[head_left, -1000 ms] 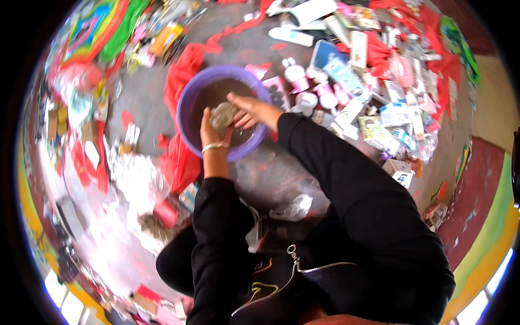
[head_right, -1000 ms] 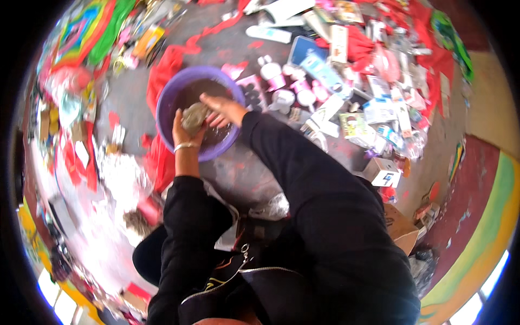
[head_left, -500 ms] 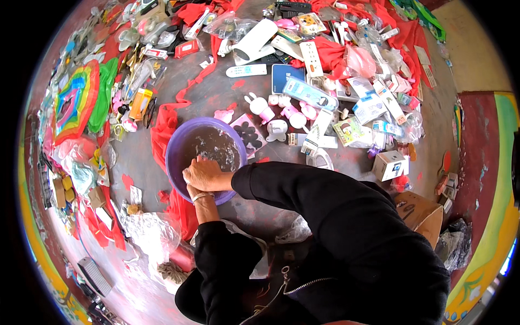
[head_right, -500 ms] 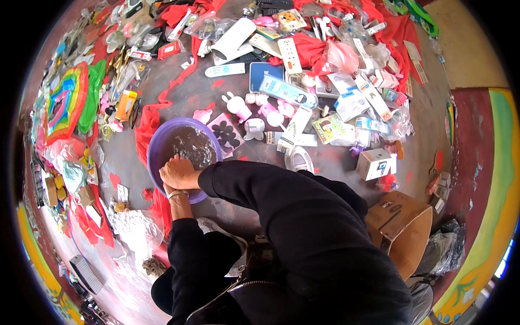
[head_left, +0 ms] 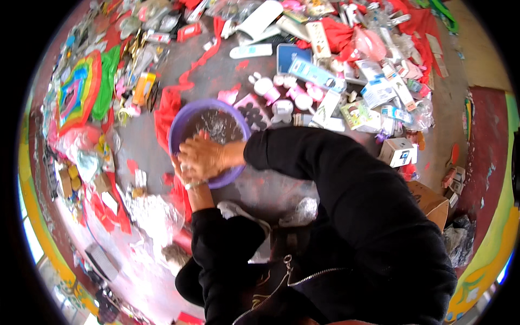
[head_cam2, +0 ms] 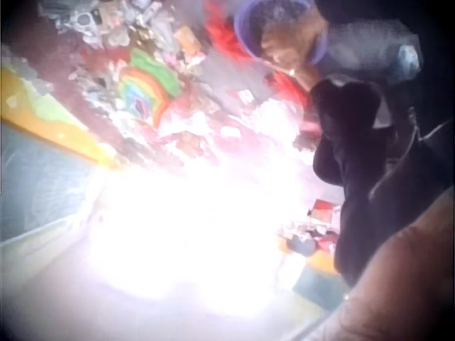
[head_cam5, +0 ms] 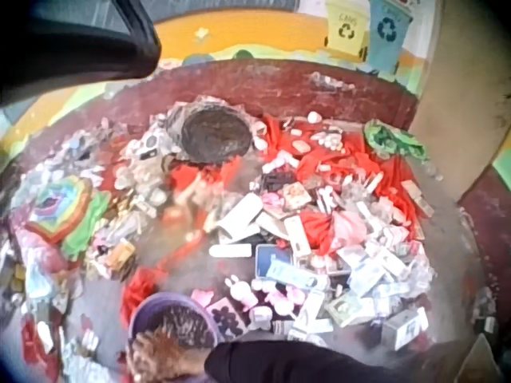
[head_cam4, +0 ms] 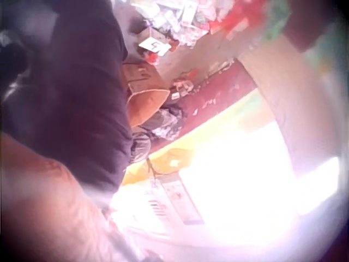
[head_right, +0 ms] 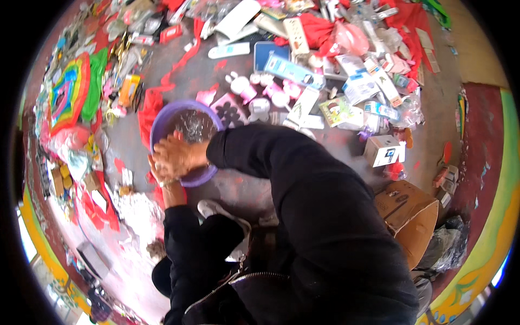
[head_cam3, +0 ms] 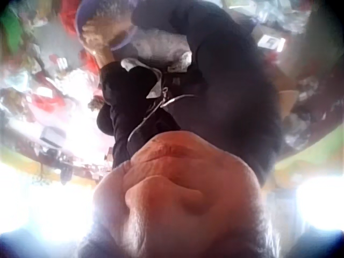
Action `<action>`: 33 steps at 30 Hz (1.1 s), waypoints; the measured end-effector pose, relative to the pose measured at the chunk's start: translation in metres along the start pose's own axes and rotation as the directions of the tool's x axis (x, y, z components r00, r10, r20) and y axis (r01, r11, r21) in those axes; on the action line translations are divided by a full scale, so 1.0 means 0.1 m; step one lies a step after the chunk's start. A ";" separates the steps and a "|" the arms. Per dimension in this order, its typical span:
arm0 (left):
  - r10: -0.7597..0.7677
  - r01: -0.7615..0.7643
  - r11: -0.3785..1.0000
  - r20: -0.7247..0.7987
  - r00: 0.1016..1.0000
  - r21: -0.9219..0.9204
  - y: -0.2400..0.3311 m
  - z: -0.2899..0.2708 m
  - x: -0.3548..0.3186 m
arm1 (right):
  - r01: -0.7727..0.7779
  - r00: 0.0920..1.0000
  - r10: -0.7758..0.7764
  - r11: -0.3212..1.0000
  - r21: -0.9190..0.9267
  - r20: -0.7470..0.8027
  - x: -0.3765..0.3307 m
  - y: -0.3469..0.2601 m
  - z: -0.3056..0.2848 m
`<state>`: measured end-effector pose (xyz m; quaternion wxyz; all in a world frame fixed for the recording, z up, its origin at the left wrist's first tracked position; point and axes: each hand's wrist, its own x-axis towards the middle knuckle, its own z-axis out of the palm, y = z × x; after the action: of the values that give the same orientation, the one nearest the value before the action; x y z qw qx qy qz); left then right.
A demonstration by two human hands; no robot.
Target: The person rinses a white cloth in a bucket of water and uses it to wipe several packaged items, including blue and white boxes and a pink tube, before placing each item into a cardboard box.
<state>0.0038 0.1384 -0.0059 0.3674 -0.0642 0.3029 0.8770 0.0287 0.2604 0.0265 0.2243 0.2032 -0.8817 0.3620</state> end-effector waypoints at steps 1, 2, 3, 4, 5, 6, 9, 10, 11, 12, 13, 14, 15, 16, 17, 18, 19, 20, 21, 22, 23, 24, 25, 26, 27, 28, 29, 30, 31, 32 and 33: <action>0.017 -0.015 1.000 -0.064 0.998 0.024 0.01 0.10 -0.01 | 0.111 0.994 -0.112 0.994 -0.016 -0.007 0.03 0.06 -0.03; 0.045 -0.040 0.999 -0.159 0.986 0.034 0.05 0.05 -0.06 | 0.160 0.986 -0.158 0.986 -0.043 0.050 0.06 0.11 -0.02; 0.079 -0.065 0.996 -0.241 0.967 0.063 0.13 0.00 -0.10 | 0.218 0.974 -0.211 0.973 -0.074 0.085 0.13 0.17 -0.06; 0.102 -0.086 0.989 0.124 0.987 -0.123 0.17 -0.25 -0.14 | 0.253 0.965 -0.244 0.964 -0.087 0.095 0.21 0.17 -0.03; 0.050 -0.054 0.998 -0.083 0.995 -0.038 0.14 0.11 -0.04 | 0.248 0.966 -0.232 0.955 -0.163 0.112 0.23 0.33 -0.04; 0.057 -0.045 0.996 -0.154 0.986 0.082 0.20 0.25 0.02 | 0.238 0.961 -0.208 0.957 -0.165 0.180 0.33 0.35 -0.14; 0.032 0.020 0.984 -0.287 0.958 0.178 0.35 0.40 0.14 | 0.099 0.967 -0.092 0.995 -0.018 0.237 0.47 0.36 -0.10; 0.136 0.009 0.910 -0.319 0.938 0.415 0.39 0.26 0.23 | 0.035 0.970 -0.047 0.998 0.054 0.240 0.50 0.35 -0.07; 0.251 0.014 0.780 -0.334 0.908 0.625 0.43 0.01 0.25 | 0.023 0.958 -0.044 0.997 0.077 0.283 0.56 0.28 -0.04; 0.309 0.005 0.747 -0.355 0.882 0.665 0.44 0.00 0.28 | -0.001 0.947 -0.024 0.997 0.079 0.322 0.62 0.28 -0.04; 0.362 0.004 0.710 -0.370 0.856 0.704 0.43 0.15 0.31 | -0.030 0.933 0.002 0.997 0.072 0.359 0.66 0.33 -0.02; 0.368 -0.043 0.799 -0.432 0.823 0.600 0.42 0.30 0.33 | 0.043 0.968 -0.062 0.996 0.083 0.245 0.68 0.40 0.09; 0.364 -0.096 0.870 -0.499 0.787 0.484 0.39 0.59 0.31 | -0.044 0.966 0.020 0.995 0.085 0.259 0.70 0.41 0.09; 0.354 -0.160 0.918 -0.564 0.746 0.364 0.37 0.74 0.28 | -0.125 0.957 0.096 0.988 0.091 0.273 0.74 0.39 0.07; 0.419 -0.134 0.863 -0.541 0.729 0.487 0.36 0.75 0.28 | -0.206 0.943 0.171 0.974 0.097 0.287 0.77 0.37 0.06; 0.479 -0.106 0.794 -0.510 0.714 0.598 0.35 0.77 0.29 | -0.208 0.943 0.171 0.973 0.102 0.286 0.78 0.39 0.11; 0.535 -0.074 0.711 -0.470 0.702 0.699 0.34 0.79 0.29 | -0.210 0.943 0.172 0.972 0.108 0.286 0.80 0.42 0.15; 0.522 -0.054 0.731 -0.506 0.686 0.680 0.33 0.81 0.30 | -0.212 0.943 0.173 0.971 0.113 0.285 0.82 0.46 0.18; 0.503 -0.032 0.752 -0.541 0.674 0.658 0.31 0.92 0.32 | -0.198 0.949 0.157 0.971 0.130 0.272 0.82 0.53 0.20; 0.487 -0.014 0.772 -0.577 0.656 0.636 0.30 1.02 0.32 | -0.179 0.956 0.136 0.972 0.152 0.260 0.84 0.57 0.19; 0.470 0.003 0.791 -0.611 0.637 0.612 0.31 1.07 0.31 | -0.160 0.962 0.114 0.972 0.173 0.247 0.85 0.60 0.19; 0.530 0.053 0.675 -0.534 0.658 0.736 0.35 0.83 0.29 | -0.338 0.915 0.248 0.902 0.267 0.319 0.85 0.41 -0.04; 0.494 0.115 0.605 -0.485 0.722 0.788 0.38 0.84 0.27 | -0.371 0.900 0.285 0.898 0.236 0.330 0.83 0.47 -0.07; 0.449 0.167 0.524 -0.437 0.779 0.835 0.40 0.84 0.23 | -0.403 0.884 0.322 0.892 0.204 0.339 0.83 0.53 -0.11; 0.397 0.207 0.433 -0.392 0.830 0.877 0.42 0.86 0.19 | -0.541 0.834 0.437 0.768 0.343 0.338 0.80 0.57 -0.12; 0.406 0.132 0.368 -0.287 0.868 0.920 0.40 0.81 0.13 | -0.635 0.770 0.543 0.604 0.481 0.334 0.78 0.62 -0.12; 0.345 0.091 0.430 -0.257 0.902 0.898 0.41 0.73 0.06 | -0.674 0.619 0.679 0.202 0.711 0.395 0.72 0.65 -0.11; 0.285 0.051 0.489 -0.215 0.934 0.871 0.47 0.65 0.01 | -0.657 0.589 0.714 0.151 0.739 0.378 0.69 0.80 -0.06; 0.232 0.014 0.551 -0.169 0.958 0.835 0.53 0.55 -0.04 | -0.639 0.559 0.742 0.102 0.762 0.369 0.72 0.85 -0.11; 0.221 0.044 0.619 -0.228 0.948 0.784 0.62 0.45 -0.09 | -0.669 0.520 0.753 0.066 0.740 0.403 0.71 0.87 -0.15; 0.211 0.074 0.688 -0.296 0.932 0.722 0.72 0.32 -0.20 | -0.704 0.479 0.755 0.026 0.710 0.448 0.71 0.69 -0.27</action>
<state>-0.0277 0.1057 0.0613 0.2682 -0.0605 0.6866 0.6731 -0.0581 0.3118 0.0446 -0.0975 -0.2065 -0.5559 0.7993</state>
